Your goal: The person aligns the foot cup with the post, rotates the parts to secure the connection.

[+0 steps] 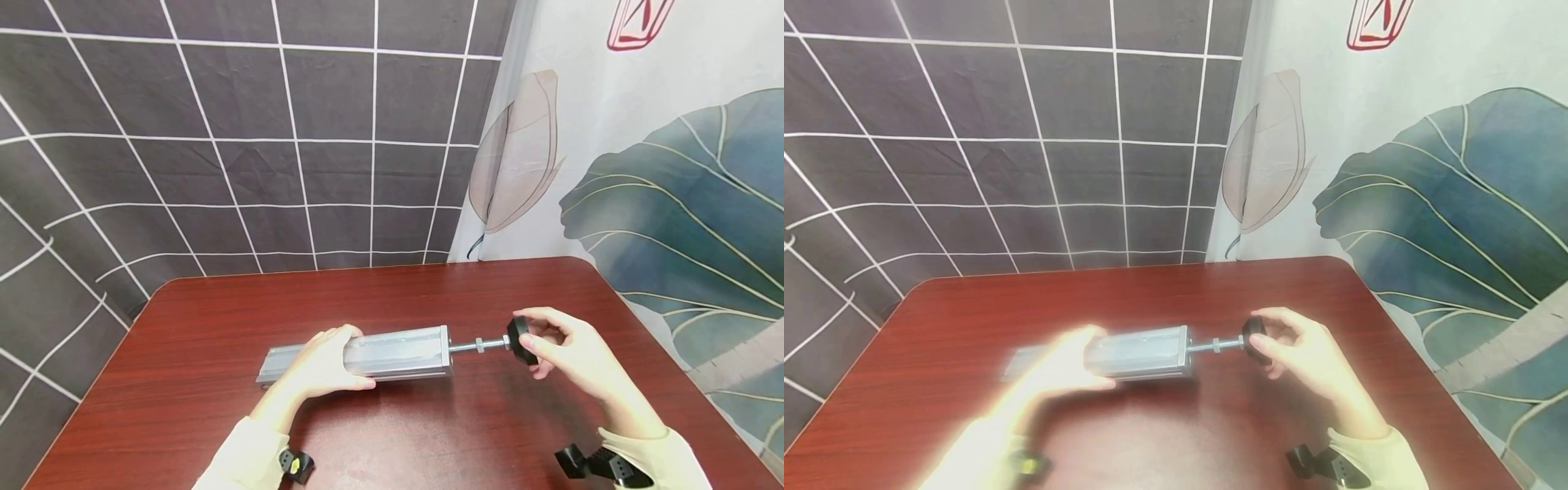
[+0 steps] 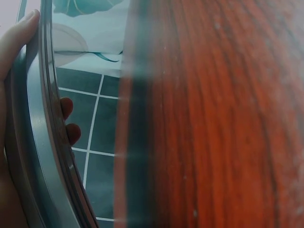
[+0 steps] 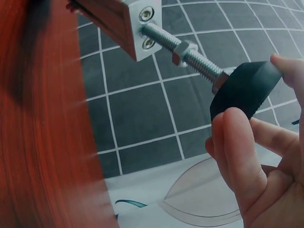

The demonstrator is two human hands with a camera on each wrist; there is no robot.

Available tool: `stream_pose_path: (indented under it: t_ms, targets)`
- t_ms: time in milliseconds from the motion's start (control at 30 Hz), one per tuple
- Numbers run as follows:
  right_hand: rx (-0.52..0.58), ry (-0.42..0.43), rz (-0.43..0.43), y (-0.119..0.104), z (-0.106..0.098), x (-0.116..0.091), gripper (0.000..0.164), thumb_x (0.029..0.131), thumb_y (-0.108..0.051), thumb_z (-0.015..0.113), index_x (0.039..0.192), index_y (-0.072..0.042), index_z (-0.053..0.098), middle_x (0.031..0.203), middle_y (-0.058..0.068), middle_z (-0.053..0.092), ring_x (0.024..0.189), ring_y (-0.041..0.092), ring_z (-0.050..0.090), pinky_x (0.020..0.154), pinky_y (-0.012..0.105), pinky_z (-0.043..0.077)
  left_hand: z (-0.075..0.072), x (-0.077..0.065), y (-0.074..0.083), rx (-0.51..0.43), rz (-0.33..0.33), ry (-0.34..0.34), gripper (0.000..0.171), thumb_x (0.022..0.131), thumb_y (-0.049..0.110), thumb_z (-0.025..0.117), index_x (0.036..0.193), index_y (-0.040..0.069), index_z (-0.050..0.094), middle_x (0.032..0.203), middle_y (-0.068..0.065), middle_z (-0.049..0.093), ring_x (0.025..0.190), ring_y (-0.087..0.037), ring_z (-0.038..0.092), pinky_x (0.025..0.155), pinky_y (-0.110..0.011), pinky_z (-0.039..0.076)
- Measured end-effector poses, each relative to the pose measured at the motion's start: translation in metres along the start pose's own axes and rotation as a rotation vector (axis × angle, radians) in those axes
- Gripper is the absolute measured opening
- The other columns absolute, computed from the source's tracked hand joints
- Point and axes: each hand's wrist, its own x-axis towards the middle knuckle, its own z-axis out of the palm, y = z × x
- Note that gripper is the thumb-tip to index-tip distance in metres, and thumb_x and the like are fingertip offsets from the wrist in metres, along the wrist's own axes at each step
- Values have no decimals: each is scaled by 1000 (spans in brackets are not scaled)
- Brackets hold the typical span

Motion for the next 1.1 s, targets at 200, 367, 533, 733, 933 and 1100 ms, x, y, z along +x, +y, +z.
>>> stream_pose_path:
  t_ms: [200,367,533,733,933,1100]
  targets:
    - [-16,23,29,-3,1,0,34,86,-3,64,118,0,55,88,2,63,49,20,59,48,37,51,-4,1,2,10,-7,1,72,55,55,81,111,18,56,97,2,62,92,-20,58,81,-39,44]
    - [-1,20,36,-2,2,0,32,88,-3,62,118,2,55,82,-1,63,49,21,58,47,36,50,-5,2,3,28,15,5,72,55,55,81,111,18,56,96,4,62,90,-19,57,80,-39,44]
    - [-45,30,88,-2,4,-4,31,90,-10,61,118,1,55,61,6,57,46,23,57,46,34,49,-2,-1,2,13,13,-21,72,55,56,80,111,18,56,94,7,61,88,-18,55,79,-38,43]
    - [-128,54,128,-6,8,-6,28,91,-14,59,116,0,56,58,5,55,43,21,55,50,31,48,0,-4,1,1,20,2,71,54,55,82,109,19,56,92,7,61,86,-17,55,79,-38,42]
    - [-132,43,137,-9,8,-5,29,92,-15,58,117,1,56,66,6,59,45,20,57,55,30,49,-1,-4,1,-7,3,4,71,54,55,82,109,19,56,92,7,60,86,-17,55,78,-37,42]
    - [-123,42,140,-8,8,-5,30,93,-15,57,118,1,55,74,9,62,47,20,58,54,31,51,-2,-3,0,-6,0,8,71,53,55,82,109,20,56,91,8,60,86,-16,55,78,-37,42]
